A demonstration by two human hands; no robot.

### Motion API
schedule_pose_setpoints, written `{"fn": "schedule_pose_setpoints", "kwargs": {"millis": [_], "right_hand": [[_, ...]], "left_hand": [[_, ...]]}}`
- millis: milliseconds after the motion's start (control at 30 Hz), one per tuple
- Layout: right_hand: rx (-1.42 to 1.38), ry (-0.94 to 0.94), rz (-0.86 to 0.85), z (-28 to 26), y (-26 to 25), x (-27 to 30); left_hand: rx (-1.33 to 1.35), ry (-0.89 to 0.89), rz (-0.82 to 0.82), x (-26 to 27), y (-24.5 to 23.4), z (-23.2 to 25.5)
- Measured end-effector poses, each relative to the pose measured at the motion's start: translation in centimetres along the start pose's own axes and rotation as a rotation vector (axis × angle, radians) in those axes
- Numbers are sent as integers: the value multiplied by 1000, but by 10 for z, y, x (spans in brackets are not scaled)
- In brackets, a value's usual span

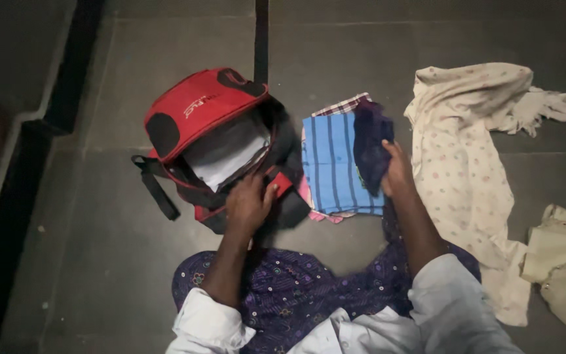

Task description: The person packs a red backpack by placing several folded shirts and other items into the main compartment while sitting on the floor.

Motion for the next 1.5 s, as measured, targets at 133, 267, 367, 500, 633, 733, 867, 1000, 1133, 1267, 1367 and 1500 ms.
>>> {"fn": "schedule_pose_setpoints", "kwargs": {"millis": [133,267,367,500,633,733,867,1000,1133,1267,1367,1500], "right_hand": [[-105,38,89,-22,15,28],[503,-239,120,-23,41,42],[1089,-549,-65,-13,74,71],[1779,-827,-249,15,124,119],[1770,-828,-204,10,139,136],[1730,-817,-224,2,145,139],[1777,-731,-239,2,146,138],[1741,-820,-214,9,139,135],[1710,-791,-200,12,134,128],[1726,-786,-167,8,138,134],[1767,-796,-134,7,145,136],[1731,-839,-111,10,141,135]], "left_hand": [[-108,-42,-286,9,23,3],[-131,-91,-288,16,26,7],[-227,57,-19,19,21,15],[-219,-139,-47,19,32,1],[-137,-262,-197,22,37,-2],[-283,-83,-367,38,43,22],[-249,80,-145,55,45,40],[-231,74,-161,60,51,42],[-221,-50,-291,53,54,39],[-122,-290,-282,39,67,-1],[-250,-327,-223,39,95,-53],[-519,-298,-81,49,137,-88]]}}
Point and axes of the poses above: each hand's wrist, its own x-axis away from the middle knuckle, its own y-axis out of the palm, z = x × y, the point moved 4 cm from there along -x, towards the middle knuckle, and after that the axes turned 6 degrees about z, right-handed, at the moved point
